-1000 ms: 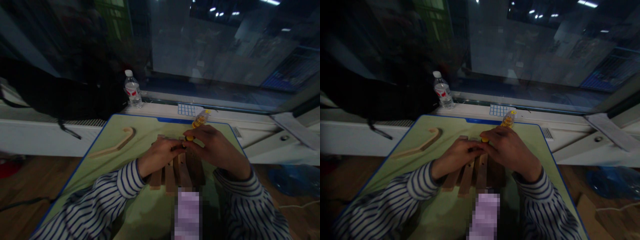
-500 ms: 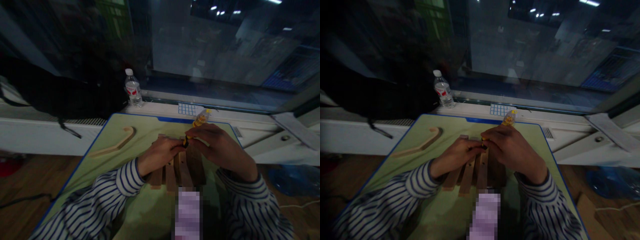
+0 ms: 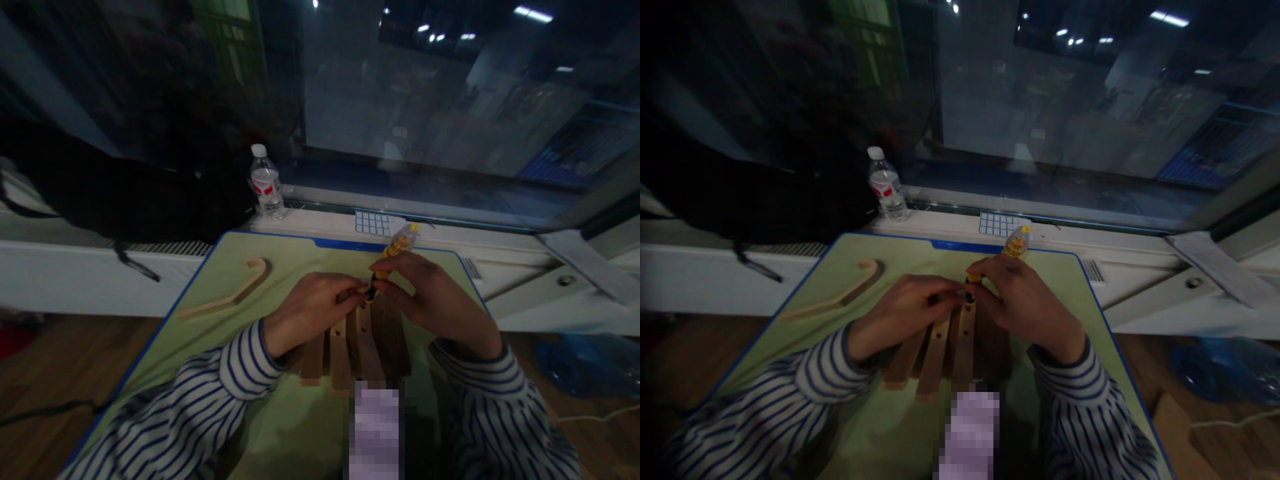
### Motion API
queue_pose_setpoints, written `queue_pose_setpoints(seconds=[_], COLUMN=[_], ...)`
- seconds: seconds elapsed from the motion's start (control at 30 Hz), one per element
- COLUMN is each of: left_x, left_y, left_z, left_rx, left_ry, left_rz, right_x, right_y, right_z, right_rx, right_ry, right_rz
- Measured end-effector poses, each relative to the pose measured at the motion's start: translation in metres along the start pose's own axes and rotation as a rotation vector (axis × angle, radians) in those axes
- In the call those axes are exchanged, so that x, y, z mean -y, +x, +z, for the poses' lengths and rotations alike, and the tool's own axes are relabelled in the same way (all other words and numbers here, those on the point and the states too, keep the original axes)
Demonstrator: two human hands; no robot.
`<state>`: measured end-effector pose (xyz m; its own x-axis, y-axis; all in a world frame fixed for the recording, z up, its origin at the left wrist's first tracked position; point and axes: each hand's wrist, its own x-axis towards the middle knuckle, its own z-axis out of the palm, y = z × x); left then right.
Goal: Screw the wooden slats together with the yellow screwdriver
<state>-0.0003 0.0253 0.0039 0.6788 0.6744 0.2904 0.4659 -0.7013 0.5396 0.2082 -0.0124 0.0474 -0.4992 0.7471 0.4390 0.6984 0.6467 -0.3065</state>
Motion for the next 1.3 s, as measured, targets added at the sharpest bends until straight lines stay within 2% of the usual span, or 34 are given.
queue_pose_setpoints(seconds=[0.1,0.23,0.37,0.47,0.83,1.13,1.3], left_x=[0.004,0.014,0.023,0.029,0.036,0.033,0.035], left_y=[0.002,0.004,0.004,0.003,0.003,0.002,0.001], left_z=[-0.006,-0.007,-0.009,-0.007,0.003,0.006,0.007], left_rx=[-0.040,-0.006,0.109,0.143,0.105,0.108,0.111], left_ry=[0.063,0.045,0.037,0.055,0.108,0.176,0.217], left_rz=[0.092,0.181,0.130,0.105,0.117,0.101,0.111], right_x=[0.000,0.000,0.000,-0.001,-0.007,0.003,0.001], right_y=[0.000,0.001,0.002,0.002,0.001,0.005,0.004], right_z=[0.001,0.000,-0.002,-0.002,-0.002,0.007,0.013], right_rx=[0.006,0.030,0.038,0.025,0.007,0.075,0.073], right_ry=[0.021,0.053,0.032,0.007,-0.079,0.066,0.158], right_rz=[-0.002,-0.027,-0.028,-0.022,-0.019,0.057,0.004])
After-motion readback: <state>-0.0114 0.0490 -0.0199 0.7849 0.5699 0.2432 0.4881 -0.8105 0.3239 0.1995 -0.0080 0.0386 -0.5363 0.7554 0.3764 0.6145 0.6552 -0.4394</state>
